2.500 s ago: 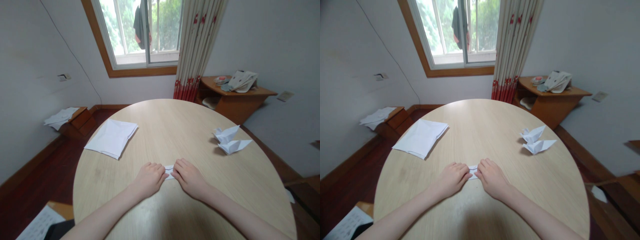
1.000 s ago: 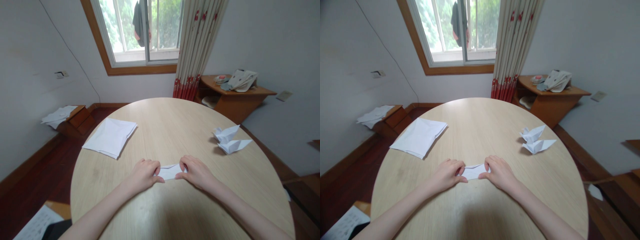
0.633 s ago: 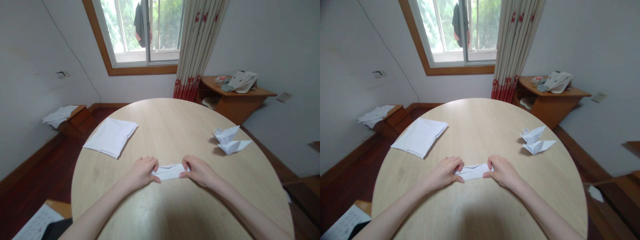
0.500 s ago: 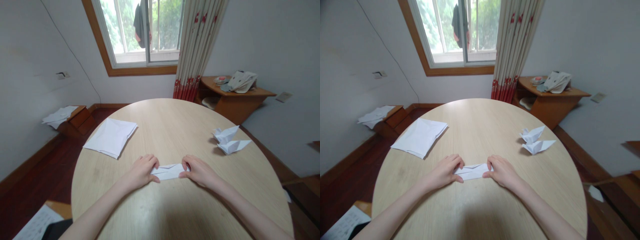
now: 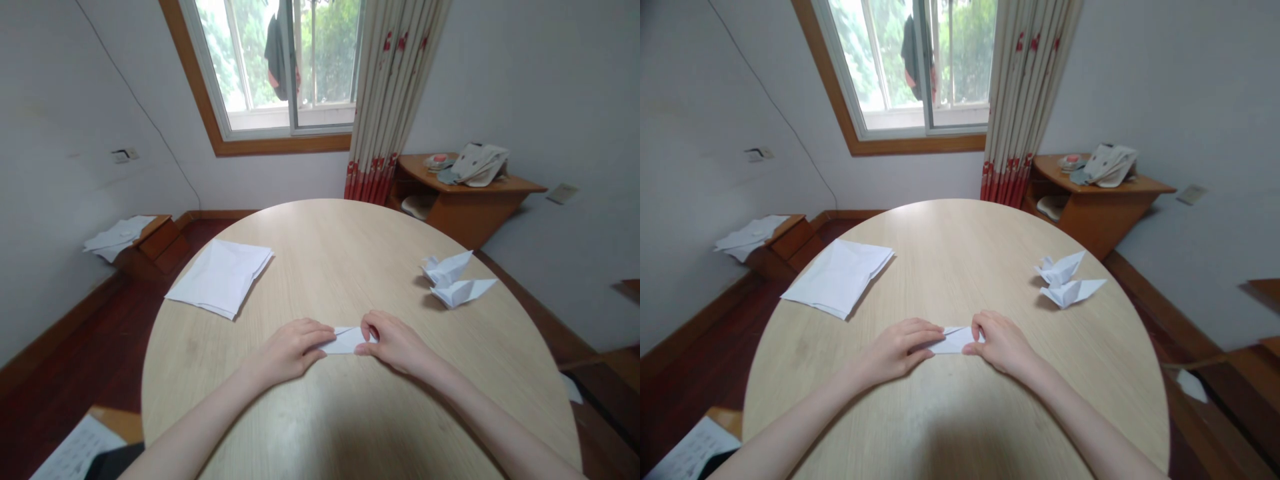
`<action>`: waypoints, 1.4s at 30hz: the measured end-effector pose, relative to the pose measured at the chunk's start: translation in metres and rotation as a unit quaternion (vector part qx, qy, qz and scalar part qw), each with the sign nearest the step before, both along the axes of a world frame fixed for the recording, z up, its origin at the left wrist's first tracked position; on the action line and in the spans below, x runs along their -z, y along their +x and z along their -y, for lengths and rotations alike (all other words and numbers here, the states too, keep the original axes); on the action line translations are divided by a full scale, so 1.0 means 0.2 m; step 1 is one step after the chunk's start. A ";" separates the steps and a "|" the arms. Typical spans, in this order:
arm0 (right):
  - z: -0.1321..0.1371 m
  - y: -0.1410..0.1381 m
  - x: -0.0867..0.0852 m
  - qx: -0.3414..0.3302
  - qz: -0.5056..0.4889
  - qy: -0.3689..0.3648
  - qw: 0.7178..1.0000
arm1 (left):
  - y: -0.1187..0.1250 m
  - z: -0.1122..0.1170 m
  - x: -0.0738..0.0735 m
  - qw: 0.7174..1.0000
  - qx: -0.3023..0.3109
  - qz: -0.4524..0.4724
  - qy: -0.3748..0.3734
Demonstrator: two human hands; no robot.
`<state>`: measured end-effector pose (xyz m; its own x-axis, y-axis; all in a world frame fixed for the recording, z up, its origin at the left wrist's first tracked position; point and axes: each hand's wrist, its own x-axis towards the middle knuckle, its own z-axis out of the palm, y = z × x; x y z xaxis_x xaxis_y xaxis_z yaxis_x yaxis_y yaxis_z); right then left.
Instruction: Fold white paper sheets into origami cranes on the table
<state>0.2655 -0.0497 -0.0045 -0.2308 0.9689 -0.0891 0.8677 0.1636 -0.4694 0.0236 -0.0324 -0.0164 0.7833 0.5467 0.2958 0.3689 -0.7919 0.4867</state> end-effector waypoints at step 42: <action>0.07 -0.09 0.05 -0.199 -0.094 0.176 0.959 | 0.03 0.03 -0.02 0.999 -0.009 -0.017 0.044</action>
